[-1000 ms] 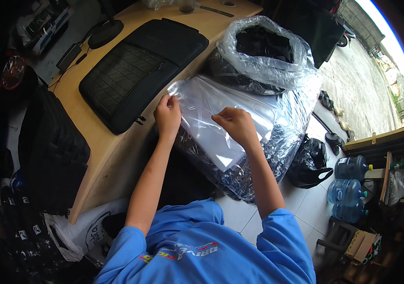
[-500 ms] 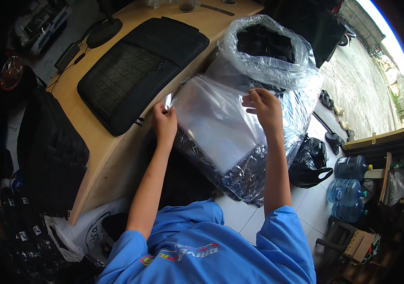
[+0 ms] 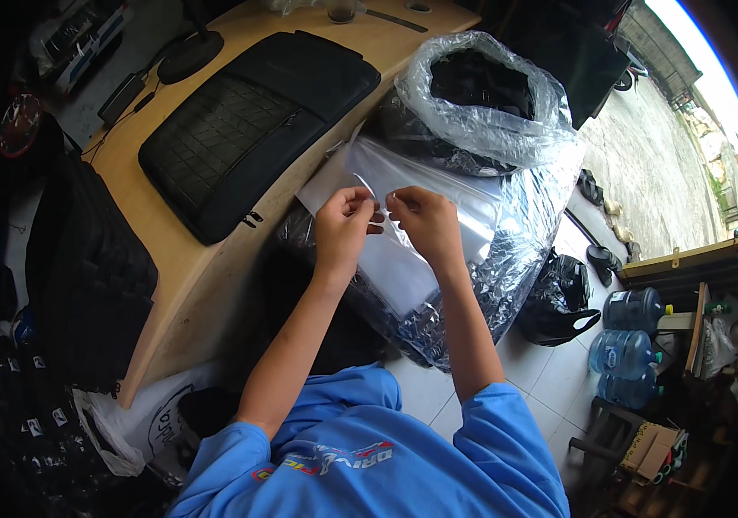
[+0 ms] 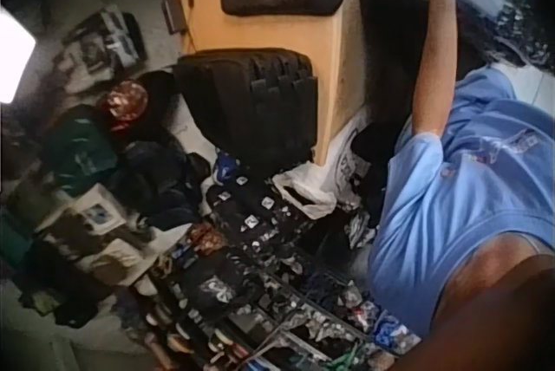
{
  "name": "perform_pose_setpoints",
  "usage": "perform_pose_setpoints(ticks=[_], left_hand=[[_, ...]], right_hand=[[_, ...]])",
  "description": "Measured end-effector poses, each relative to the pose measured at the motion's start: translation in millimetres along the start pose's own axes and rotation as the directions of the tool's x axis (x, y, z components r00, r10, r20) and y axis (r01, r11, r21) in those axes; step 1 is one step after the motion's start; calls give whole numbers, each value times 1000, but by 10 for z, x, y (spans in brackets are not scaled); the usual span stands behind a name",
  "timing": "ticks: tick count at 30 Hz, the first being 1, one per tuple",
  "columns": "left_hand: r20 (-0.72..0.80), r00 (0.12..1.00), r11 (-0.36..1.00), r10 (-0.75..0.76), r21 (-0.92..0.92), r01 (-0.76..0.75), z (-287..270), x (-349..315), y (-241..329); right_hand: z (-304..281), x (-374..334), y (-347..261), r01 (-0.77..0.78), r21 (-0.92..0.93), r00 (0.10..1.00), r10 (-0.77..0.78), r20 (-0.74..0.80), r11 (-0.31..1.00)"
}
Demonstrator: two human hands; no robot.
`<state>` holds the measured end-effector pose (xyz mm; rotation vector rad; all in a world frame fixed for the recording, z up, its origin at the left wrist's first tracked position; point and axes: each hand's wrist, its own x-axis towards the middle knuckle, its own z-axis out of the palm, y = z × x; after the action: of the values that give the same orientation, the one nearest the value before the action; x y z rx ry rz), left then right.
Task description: The person places a black laptop sleeve into a clear plastic bag by hand, folds the bag over, and stacks the packaged item onto other similar items.
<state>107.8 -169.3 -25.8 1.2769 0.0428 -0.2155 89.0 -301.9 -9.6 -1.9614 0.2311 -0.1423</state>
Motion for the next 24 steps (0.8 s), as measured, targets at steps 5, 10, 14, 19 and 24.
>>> perform_pose_setpoints(ticks=[5, 10, 14, 19, 24], left_hand=[[25, 999, 993, 47, -110, -44, -72, -4, 20], [80, 981, 983, 179, 34, -182, -105, -15, -42], [33, 853, 718, 521, 523, -459, -181, -44, -390], [100, 990, 991, 100, 82, -108, -150, -191, -448], [277, 939, 901, -203, -323, 290, -42, -64, 136]], right_hand=[[-1, -148, -72, 254, -174, 965, -237, 116, 951], [-133, -177, -156, 306, -367, 950, -256, 179, 878], [-213, -48, -296, 333, -421, 932, -362, 11, 844], [-314, -36, -723, 422, -640, 899, -385, 206, 642], [45, -429, -460, 410, -702, 912, -265, 313, 582]])
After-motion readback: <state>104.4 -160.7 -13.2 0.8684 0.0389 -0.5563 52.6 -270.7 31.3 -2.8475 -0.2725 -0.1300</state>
